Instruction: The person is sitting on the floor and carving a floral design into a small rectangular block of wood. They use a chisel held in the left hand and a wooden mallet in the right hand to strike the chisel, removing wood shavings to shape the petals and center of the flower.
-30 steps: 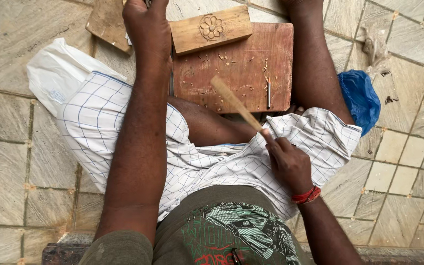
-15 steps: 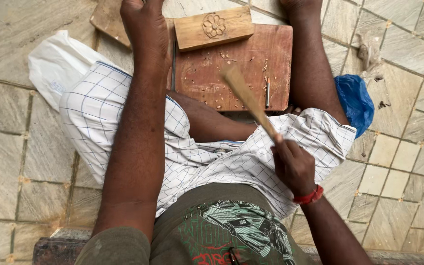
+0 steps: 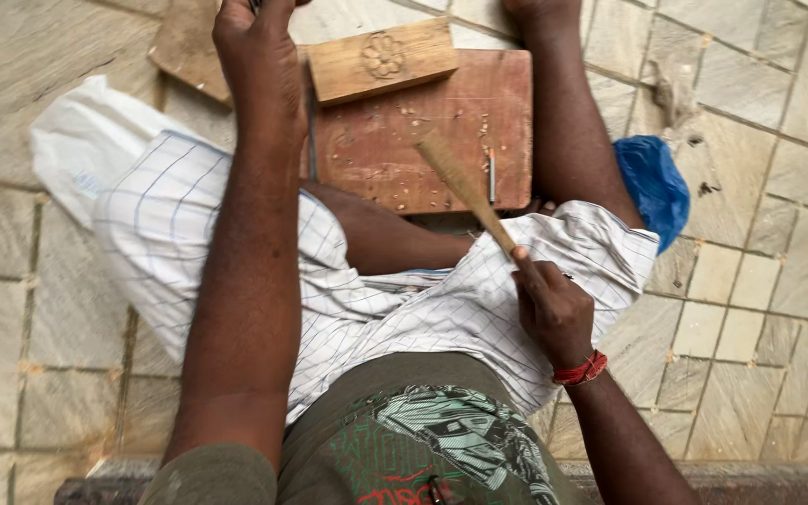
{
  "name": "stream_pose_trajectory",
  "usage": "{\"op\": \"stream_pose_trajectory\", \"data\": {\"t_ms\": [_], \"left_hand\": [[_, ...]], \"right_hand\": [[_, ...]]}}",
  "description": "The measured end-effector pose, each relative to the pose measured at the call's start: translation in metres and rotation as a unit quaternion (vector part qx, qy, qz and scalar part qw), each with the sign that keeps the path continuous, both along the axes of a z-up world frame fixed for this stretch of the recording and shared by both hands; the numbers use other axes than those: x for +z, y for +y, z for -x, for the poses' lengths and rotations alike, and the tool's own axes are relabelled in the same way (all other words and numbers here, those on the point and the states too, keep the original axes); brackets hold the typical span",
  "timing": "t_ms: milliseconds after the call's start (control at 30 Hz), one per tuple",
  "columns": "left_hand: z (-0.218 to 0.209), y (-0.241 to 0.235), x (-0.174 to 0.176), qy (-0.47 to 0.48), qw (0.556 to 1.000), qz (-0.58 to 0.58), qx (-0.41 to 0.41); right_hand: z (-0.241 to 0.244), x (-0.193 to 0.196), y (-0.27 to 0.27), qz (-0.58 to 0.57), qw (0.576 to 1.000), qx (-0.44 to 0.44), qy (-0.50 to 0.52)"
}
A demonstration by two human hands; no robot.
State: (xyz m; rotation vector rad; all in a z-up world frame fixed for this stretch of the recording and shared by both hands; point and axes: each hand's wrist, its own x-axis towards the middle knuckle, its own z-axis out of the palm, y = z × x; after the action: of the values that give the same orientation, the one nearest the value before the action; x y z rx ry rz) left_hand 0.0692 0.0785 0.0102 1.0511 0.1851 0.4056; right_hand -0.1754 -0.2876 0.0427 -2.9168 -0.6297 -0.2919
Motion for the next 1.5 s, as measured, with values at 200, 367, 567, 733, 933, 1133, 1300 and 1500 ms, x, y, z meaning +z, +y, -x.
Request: {"op": "stream_pose_trajectory", "data": {"t_ms": [200, 367, 567, 733, 933, 1133, 1300, 1500], "left_hand": [[0.009, -0.005, 0.003, 0.055, 0.996, -0.041, -0.055], [0.009, -0.008, 0.002, 0.044, 0.994, -0.056, -0.081], [0.004, -0.005, -0.009, 0.053, 0.993, -0.085, -0.063], [0.0, -0.014, -0.017, 0.095, 0.961, -0.253, -0.058], [-0.004, -0.031, -0.005, 0.195, 0.762, -0.595, -0.163], [-0.027, -0.014, 0.026, 0.169, 0.703, -0.653, -0.225], [-0.036, -0.01, 0.039, 0.198, 0.712, -0.628, -0.246], [-0.042, -0.013, 0.056, 0.123, 0.681, -0.671, -0.268]], "right_hand": [[0.027, 0.007, -0.019, -0.133, 0.981, -0.141, -0.003], [0.045, -0.003, -0.004, -0.1, 0.99, -0.095, -0.038], [0.036, 0.002, 0.009, -0.131, 0.981, -0.144, -0.014], [0.042, 0.011, -0.011, -0.206, 0.963, -0.146, -0.098], [0.035, -0.002, -0.051, -0.23, 0.937, -0.245, -0.094], [0.038, -0.024, -0.094, -0.266, 0.907, -0.308, -0.109], [0.046, -0.062, -0.11, -0.399, 0.829, -0.37, -0.128], [0.042, -0.087, -0.123, -0.368, 0.791, -0.445, -0.203]]}}
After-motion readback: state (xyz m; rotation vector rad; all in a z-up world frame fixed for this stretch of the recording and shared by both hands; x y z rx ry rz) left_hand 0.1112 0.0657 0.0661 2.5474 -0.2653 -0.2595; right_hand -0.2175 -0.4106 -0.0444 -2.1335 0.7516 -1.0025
